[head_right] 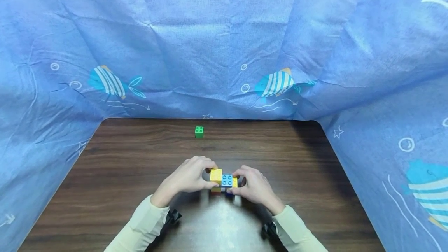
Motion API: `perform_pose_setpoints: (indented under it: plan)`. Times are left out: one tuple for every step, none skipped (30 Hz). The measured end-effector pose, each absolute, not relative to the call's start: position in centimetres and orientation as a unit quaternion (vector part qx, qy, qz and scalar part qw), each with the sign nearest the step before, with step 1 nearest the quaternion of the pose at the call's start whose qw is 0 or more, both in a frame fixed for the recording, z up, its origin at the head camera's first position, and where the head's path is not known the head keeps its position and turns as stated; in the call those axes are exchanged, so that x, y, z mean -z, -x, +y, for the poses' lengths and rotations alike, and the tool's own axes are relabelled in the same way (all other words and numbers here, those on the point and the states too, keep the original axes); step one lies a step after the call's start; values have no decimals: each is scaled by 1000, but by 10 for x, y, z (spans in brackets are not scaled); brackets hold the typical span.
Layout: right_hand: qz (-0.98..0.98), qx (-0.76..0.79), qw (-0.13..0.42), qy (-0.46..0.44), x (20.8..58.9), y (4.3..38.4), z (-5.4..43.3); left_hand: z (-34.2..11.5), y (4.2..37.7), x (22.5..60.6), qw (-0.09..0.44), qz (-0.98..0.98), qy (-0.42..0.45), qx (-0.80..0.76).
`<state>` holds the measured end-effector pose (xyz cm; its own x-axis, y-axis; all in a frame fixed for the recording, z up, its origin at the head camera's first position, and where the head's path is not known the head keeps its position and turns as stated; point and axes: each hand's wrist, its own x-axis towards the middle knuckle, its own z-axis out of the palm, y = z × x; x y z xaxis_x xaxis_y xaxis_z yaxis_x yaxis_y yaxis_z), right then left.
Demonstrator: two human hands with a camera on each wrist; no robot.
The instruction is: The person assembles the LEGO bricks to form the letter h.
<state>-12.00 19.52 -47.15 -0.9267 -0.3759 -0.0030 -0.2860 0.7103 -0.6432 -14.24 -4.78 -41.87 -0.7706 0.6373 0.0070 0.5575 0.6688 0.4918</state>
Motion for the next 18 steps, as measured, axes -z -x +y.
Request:
perform_pose_setpoints:
  plan:
    - [922,335,67,180,471,120,195,-48,143,419,85,910,-326,-240]
    - [922,336,66,181,471,121,194,-48,143,419,86,911,-324,-239]
    - [922,335,65,182,471,121,194,-48,143,420,89,912,-322,-239]
    - [922,335,62,183,471,121,194,-47,143,421,92,912,-321,-238]
    - [922,335,59,185,471,121,194,-46,143,421,94,913,-319,-237]
    - [922,334,57,186,471,120,194,-46,143,422,96,913,-317,-236]
    - [922,333,56,186,472,120,193,-46,143,423,97,915,-315,-235]
    - [922,333,55,187,472,120,193,-46,143,423,100,915,-312,-234]
    - [923,332,54,187,472,120,193,-46,142,424,102,916,-311,-234]
    - [923,331,54,188,472,120,193,-46,142,425,102,916,-310,-234]
    - [923,331,55,188,472,120,193,-45,143,425,101,916,-310,-233]
    - [924,330,57,187,472,119,194,-45,142,425,101,916,-311,-234]
    - [924,330,58,186,472,119,194,-45,142,425,101,916,-311,-233]
    - [923,330,59,187,472,119,194,-45,142,425,101,915,-312,-233]
    - [923,330,58,187,472,119,194,-44,143,425,100,915,-313,-232]
    - [923,330,58,188,472,119,195,-44,143,425,100,916,-314,-230]
    - [923,331,58,188,472,119,195,-43,143,425,101,917,-314,-226]
    - [923,331,58,188,472,120,195,-43,143,424,102,917,-314,-223]
